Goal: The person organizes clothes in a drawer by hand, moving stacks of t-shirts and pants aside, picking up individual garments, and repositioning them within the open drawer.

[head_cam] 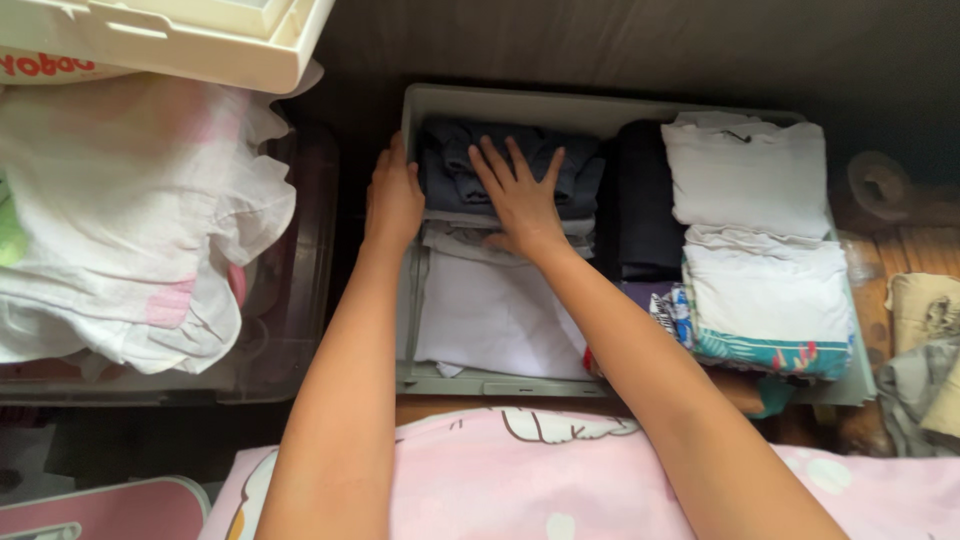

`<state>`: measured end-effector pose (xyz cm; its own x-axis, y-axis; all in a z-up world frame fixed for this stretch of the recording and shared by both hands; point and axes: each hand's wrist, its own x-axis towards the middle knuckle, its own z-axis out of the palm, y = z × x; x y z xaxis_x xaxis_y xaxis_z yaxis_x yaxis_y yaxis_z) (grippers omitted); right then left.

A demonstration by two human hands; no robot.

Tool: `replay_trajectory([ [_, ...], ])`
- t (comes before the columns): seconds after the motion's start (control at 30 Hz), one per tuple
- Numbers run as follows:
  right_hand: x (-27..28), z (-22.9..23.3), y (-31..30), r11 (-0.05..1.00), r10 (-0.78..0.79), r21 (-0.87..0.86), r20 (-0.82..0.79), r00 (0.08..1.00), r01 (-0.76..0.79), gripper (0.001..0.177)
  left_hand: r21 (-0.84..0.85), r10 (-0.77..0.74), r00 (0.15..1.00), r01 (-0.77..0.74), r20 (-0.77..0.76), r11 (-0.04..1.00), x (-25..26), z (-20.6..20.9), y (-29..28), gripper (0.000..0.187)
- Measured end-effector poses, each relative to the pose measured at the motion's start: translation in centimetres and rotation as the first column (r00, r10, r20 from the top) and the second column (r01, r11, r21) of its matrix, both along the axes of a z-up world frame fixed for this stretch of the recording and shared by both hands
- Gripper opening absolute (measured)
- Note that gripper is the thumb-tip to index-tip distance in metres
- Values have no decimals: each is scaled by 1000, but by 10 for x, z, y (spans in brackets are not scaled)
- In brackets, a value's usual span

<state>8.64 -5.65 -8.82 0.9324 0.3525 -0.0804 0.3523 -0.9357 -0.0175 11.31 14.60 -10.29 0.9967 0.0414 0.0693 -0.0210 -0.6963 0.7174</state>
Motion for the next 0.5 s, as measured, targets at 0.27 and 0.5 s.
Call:
replay_trajectory([
  [0.27,13,-67,-13,977,145,-194,331,932,-83,123,-64,-69,992,76,108,995,-7,-8,6,47],
  [0.5,11,-3,0,993,33,-113,-36,999,-37,125,-112,-27,989,44,145,993,-4,-6,1,46],
])
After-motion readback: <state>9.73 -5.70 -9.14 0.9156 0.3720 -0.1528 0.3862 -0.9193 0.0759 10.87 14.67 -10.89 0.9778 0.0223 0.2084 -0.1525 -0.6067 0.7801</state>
